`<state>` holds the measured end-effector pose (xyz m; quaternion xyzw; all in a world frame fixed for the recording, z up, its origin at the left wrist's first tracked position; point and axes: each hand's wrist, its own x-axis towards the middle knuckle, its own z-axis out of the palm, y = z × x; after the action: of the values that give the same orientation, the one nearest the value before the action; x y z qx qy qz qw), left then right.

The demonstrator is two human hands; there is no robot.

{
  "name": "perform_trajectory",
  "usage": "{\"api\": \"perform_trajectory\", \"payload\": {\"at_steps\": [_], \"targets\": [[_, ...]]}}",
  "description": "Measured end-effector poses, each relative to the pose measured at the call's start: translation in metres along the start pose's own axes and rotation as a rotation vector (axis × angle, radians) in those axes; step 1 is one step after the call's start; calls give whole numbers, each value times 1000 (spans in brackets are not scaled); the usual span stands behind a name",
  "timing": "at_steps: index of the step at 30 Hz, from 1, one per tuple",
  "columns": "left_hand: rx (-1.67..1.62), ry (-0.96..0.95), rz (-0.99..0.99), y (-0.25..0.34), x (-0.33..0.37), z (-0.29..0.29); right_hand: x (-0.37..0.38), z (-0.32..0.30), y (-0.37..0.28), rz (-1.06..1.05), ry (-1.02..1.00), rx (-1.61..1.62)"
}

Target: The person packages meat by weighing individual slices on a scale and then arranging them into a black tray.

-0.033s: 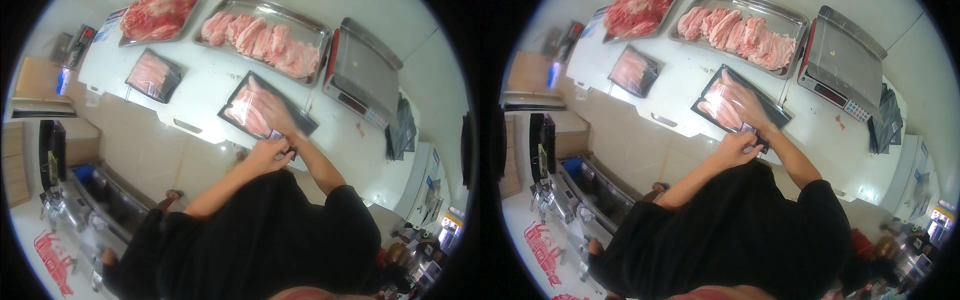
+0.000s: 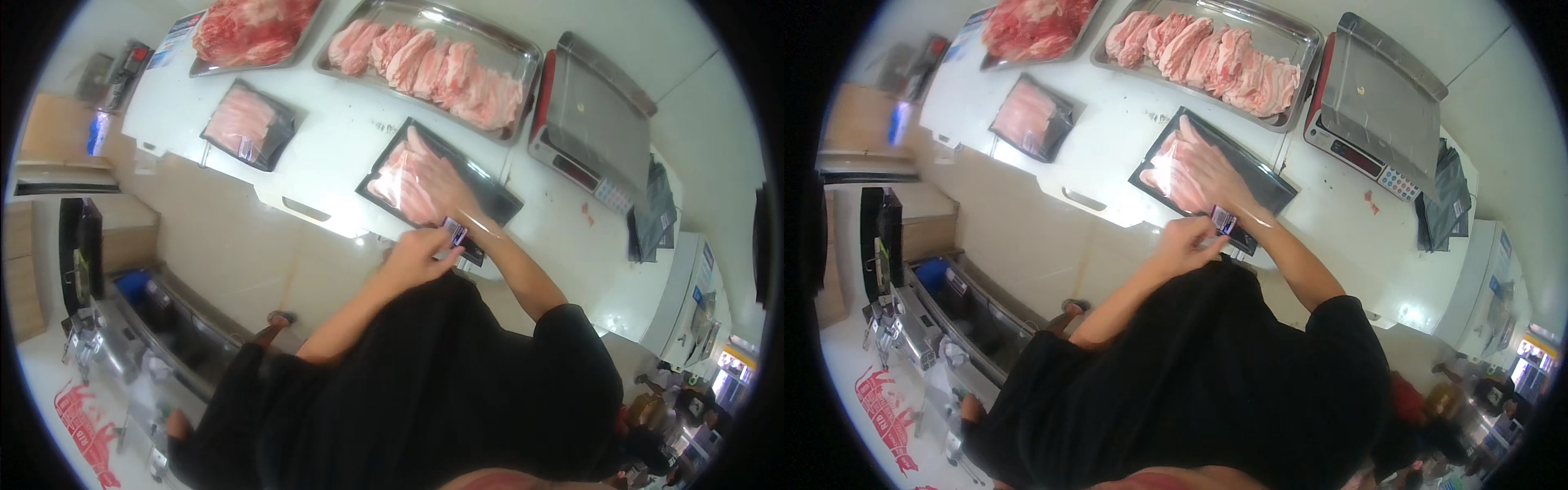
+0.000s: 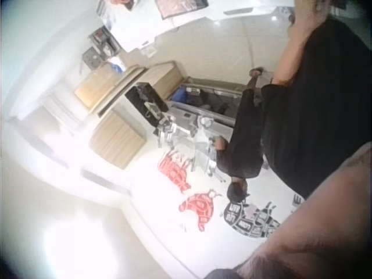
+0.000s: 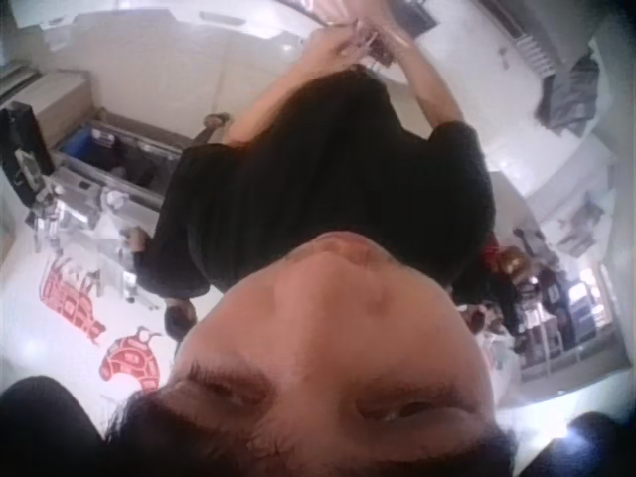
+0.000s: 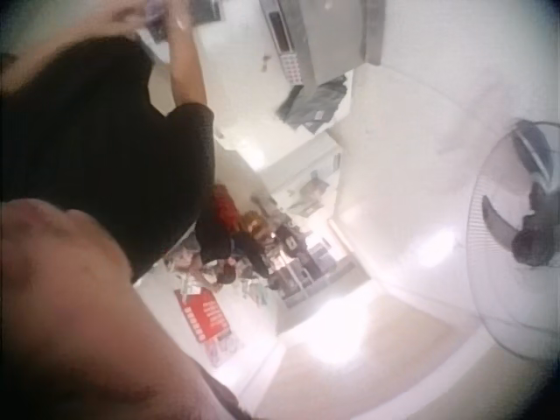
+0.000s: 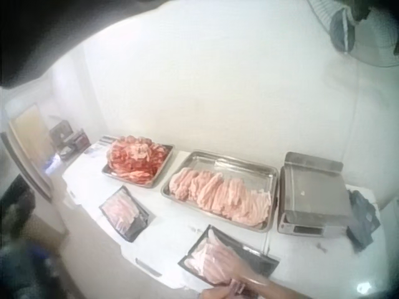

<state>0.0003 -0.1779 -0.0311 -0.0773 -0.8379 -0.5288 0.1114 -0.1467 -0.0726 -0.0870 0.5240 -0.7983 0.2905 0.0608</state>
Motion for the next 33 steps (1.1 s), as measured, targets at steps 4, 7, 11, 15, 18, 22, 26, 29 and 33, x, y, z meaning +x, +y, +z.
{"api": "perform_trajectory", "payload": {"at_steps": [4,7,11,15,18,22,26,29,33], "targets": [[-12,103,-310,-55,-29,-41,4,15,17,-158,-5,-64],[36,174,-364,-90,-28,-75,31,0,-10,106,-35,574],[106,267,-304,-142,-6,-98,-20,-15,5,264,-88,373],[45,335,-213,-156,-4,-102,-118,-49,7,260,227,44],[11,321,-203,-162,-6,-103,-146,-90,7,433,474,-94],[-63,337,-188,-164,-5,-101,-18,-120,35,402,686,-381],[-27,294,-185,-163,-3,-105,131,-95,77,660,188,-434],[-63,289,-156,-161,-1,-107,186,-65,129,715,74,-492],[-85,320,-146,-157,-4,-105,201,-47,154,619,16,-602]]}}
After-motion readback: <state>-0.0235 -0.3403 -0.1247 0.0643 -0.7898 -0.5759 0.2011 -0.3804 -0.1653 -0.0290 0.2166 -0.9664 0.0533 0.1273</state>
